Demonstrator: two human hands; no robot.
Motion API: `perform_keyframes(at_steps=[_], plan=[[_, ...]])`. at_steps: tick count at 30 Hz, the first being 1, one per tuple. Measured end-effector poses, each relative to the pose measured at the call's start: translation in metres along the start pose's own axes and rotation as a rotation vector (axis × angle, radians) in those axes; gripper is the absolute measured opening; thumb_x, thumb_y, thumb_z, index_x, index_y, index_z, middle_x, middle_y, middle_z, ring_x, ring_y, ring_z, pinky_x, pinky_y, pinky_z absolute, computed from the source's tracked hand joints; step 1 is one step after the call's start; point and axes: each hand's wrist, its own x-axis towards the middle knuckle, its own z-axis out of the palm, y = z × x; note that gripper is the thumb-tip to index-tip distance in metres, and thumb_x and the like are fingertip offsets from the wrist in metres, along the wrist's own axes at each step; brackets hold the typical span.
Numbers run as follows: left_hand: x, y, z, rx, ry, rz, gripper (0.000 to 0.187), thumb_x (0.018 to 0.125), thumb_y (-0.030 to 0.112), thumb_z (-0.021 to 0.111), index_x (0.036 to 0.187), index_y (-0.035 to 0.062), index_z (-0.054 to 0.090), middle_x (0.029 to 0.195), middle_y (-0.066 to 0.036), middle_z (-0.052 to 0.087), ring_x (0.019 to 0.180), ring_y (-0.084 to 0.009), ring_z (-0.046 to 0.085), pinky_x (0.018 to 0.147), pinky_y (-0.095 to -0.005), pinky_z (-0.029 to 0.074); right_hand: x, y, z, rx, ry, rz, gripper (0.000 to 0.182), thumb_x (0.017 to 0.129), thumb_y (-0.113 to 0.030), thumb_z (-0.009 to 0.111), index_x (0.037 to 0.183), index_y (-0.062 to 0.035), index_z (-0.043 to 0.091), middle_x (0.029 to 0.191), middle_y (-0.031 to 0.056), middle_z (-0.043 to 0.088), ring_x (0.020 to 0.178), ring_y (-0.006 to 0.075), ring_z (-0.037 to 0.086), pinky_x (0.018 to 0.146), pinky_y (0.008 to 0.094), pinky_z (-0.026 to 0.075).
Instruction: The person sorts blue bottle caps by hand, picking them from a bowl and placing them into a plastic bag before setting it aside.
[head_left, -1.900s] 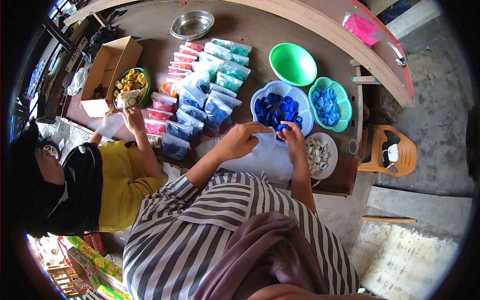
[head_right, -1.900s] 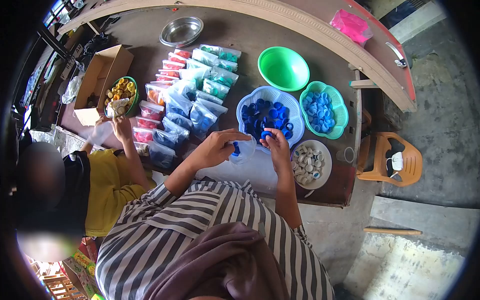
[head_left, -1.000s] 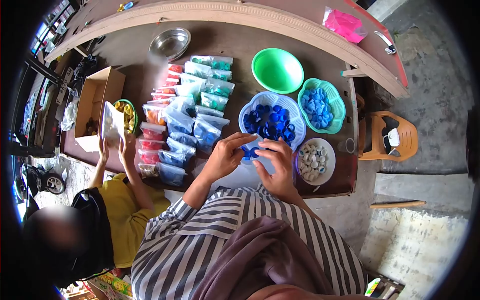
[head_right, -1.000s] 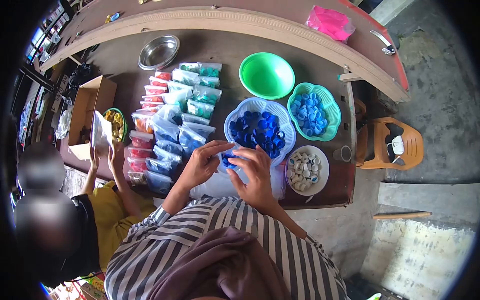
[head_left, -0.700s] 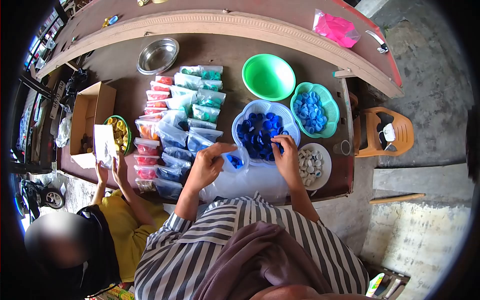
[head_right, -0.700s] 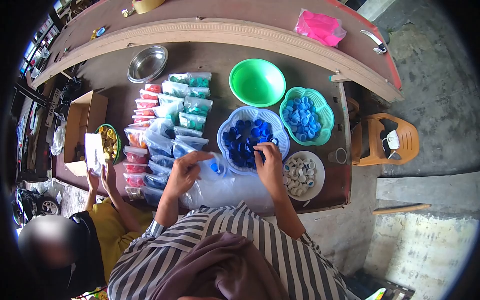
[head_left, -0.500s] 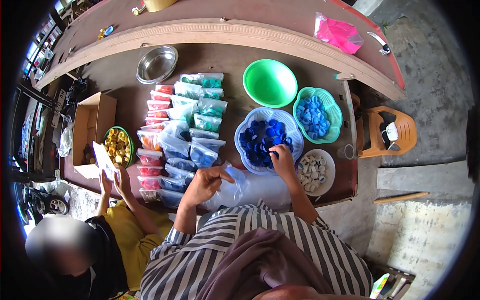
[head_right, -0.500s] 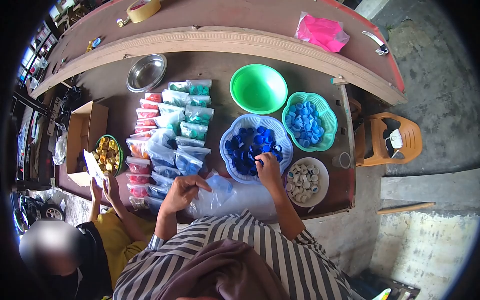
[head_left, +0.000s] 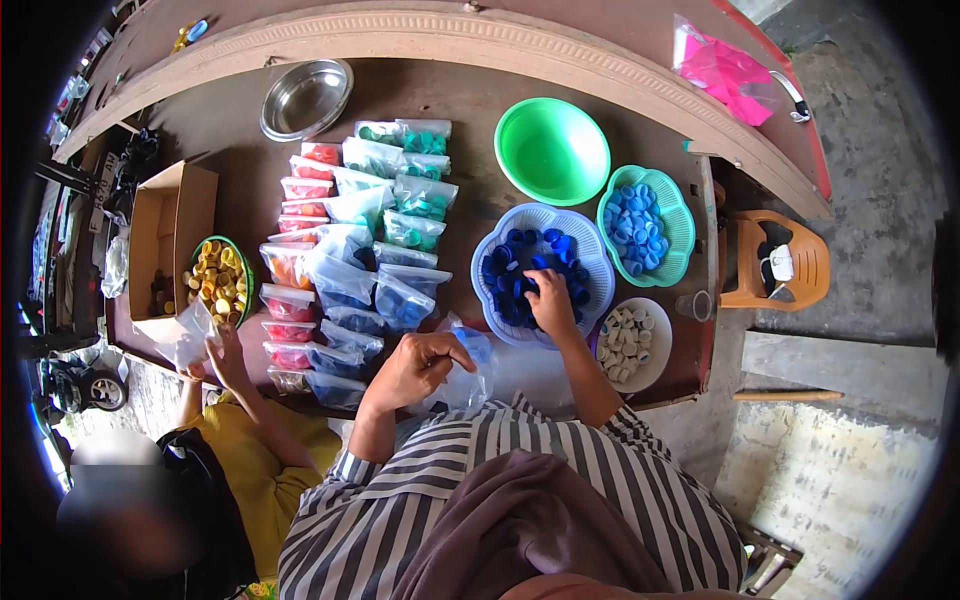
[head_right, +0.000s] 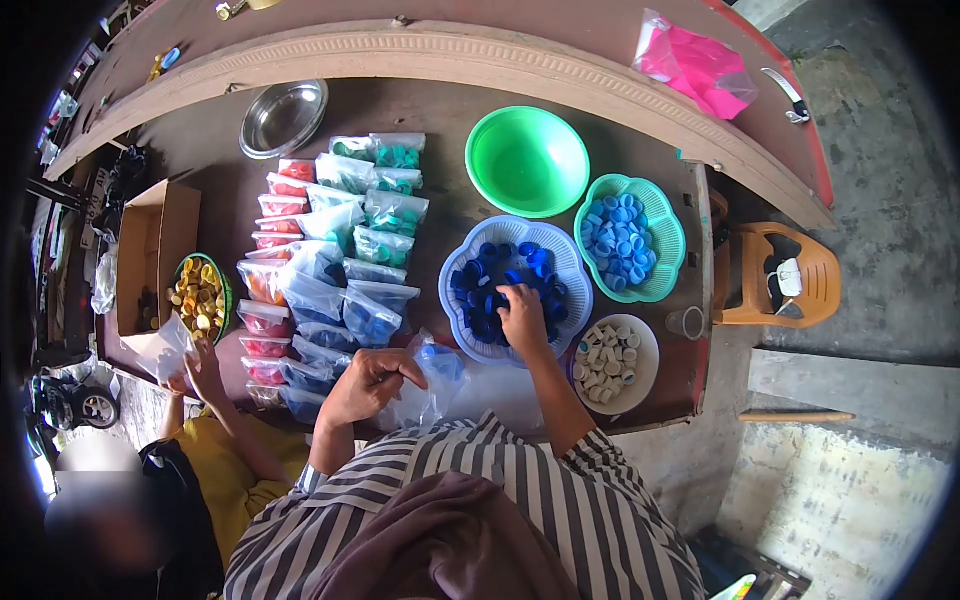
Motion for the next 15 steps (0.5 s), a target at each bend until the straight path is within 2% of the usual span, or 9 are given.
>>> perform_keyframes(at_steps=[2, 3, 4, 6, 8, 10, 12, 13, 15], plan=[[0.000, 0.002, -0.001, 0.019, 0.013, -0.012, 0.030, 0.072, -0.012, 0.047, 0.085, 0.0004, 0.071, 0.084, -0.009, 0.070, 0.072, -0.0171, 0.064, 0.063, -0.0290, 0.049, -0.002, 0.013, 0.008, 0.202, 0.107, -0.026, 0.035, 0.074, 0.002, 0.072, 0.107, -0.0051, 0.061, 0.103, 0.0113, 0.063, 0.098, 0.0317, 0.058, 0.088, 0.0404, 0.047], [0.000, 0.004, -0.001, -0.001, 0.001, -0.052, 0.030, 0.072, -0.012, 0.047, 0.086, 0.0006, 0.071, 0.084, -0.008, 0.070, 0.071, -0.0168, 0.063, 0.062, -0.0286, 0.048, 0.000, 0.015, 0.009, 0.276, 0.156, -0.030, 0.031, 0.073, 0.004, 0.072, 0.101, -0.0038, 0.062, 0.095, 0.0104, 0.065, 0.088, 0.0273, 0.062, 0.079, 0.0367, 0.050], [-0.001, 0.006, -0.001, -0.023, -0.016, -0.089, 0.031, 0.072, -0.012, 0.047, 0.086, 0.0007, 0.071, 0.084, -0.008, 0.070, 0.070, -0.0165, 0.063, 0.061, -0.0282, 0.047, -0.001, 0.018, 0.008, 0.350, 0.077, 0.080, 0.029, 0.073, 0.005, 0.071, 0.098, -0.0037, 0.060, 0.095, 0.0106, 0.064, 0.088, 0.0291, 0.061, 0.079, 0.0393, 0.048], [-0.001, 0.002, 0.001, -0.009, -0.017, -0.058, 0.031, 0.071, -0.012, 0.048, 0.087, 0.0007, 0.071, 0.084, -0.008, 0.069, 0.068, -0.0173, 0.061, 0.060, -0.0286, 0.046, -0.005, 0.022, 0.002, 0.356, 0.110, 0.092, 0.022, 0.078, 0.001, 0.071, 0.099, -0.0015, 0.064, 0.091, 0.0106, 0.067, 0.079, 0.0239, 0.066, 0.073, 0.0338, 0.052], [-0.001, 0.002, 0.002, 0.061, 0.020, 0.083, 0.030, 0.071, -0.011, 0.048, 0.087, 0.0004, 0.071, 0.083, -0.010, 0.067, 0.065, -0.0187, 0.060, 0.059, -0.0299, 0.045, -0.007, 0.022, -0.003, 0.419, 0.163, 0.091, 0.024, 0.080, 0.000, 0.070, 0.102, -0.0022, 0.063, 0.095, 0.0113, 0.066, 0.083, 0.0250, 0.065, 0.073, 0.0355, 0.051], [-0.005, 0.008, 0.003, 0.101, 0.024, 0.065, 0.030, 0.071, -0.011, 0.048, 0.086, 0.0001, 0.071, 0.081, -0.011, 0.066, 0.063, -0.0192, 0.059, 0.059, -0.0307, 0.045, -0.012, 0.021, -0.008, 0.482, 0.217, 0.092, 0.025, 0.082, -0.001, 0.069, 0.106, -0.0029, 0.062, 0.099, 0.0120, 0.065, 0.086, 0.0262, 0.063, 0.074, 0.0372, 0.050], [-0.009, 0.012, 0.003, 0.144, 0.031, 0.052, 0.029, 0.071, -0.010, 0.047, 0.086, -0.0002, 0.071, 0.079, -0.011, 0.064, 0.062, -0.0198, 0.058, 0.058, -0.0315, 0.044, -0.016, 0.019, -0.007, 0.315, 0.379, 0.172, 0.028, 0.084, -0.005, 0.069, 0.110, -0.0029, 0.061, 0.102, 0.0142, 0.063, 0.084, 0.0268, 0.063, 0.074, 0.0373, 0.051], [-0.011, 0.014, 0.003, 0.181, 0.013, 0.030, 0.032, 0.070, -0.011, 0.045, 0.087, -0.0012, 0.071, 0.084, -0.011, 0.067, 0.069, -0.0190, 0.062, 0.063, -0.0301, 0.048, -0.020, 0.018, -0.007, 0.289, 0.359, 0.168, 0.030, 0.083, -0.008, 0.070, 0.111, -0.0032, 0.059, 0.101, 0.0153, 0.061, 0.082, 0.0279, 0.062, 0.074, 0.0382, 0.051], [-0.017, 0.015, 0.006, 0.248, -0.008, 0.018, 0.034, 0.071, -0.011, 0.043, 0.088, -0.0027, 0.071, 0.089, -0.011, 0.069, 0.075, -0.0180, 0.066, 0.066, -0.0283, 0.053, -0.021, 0.018, 0.002, 0.297, 0.311, 0.088, 0.021, 0.081, -0.008, 0.071, 0.100, -0.0052, 0.062, 0.094, 0.0139, 0.058, 0.085, 0.0313, 0.060, 0.078, 0.0416, 0.049]])
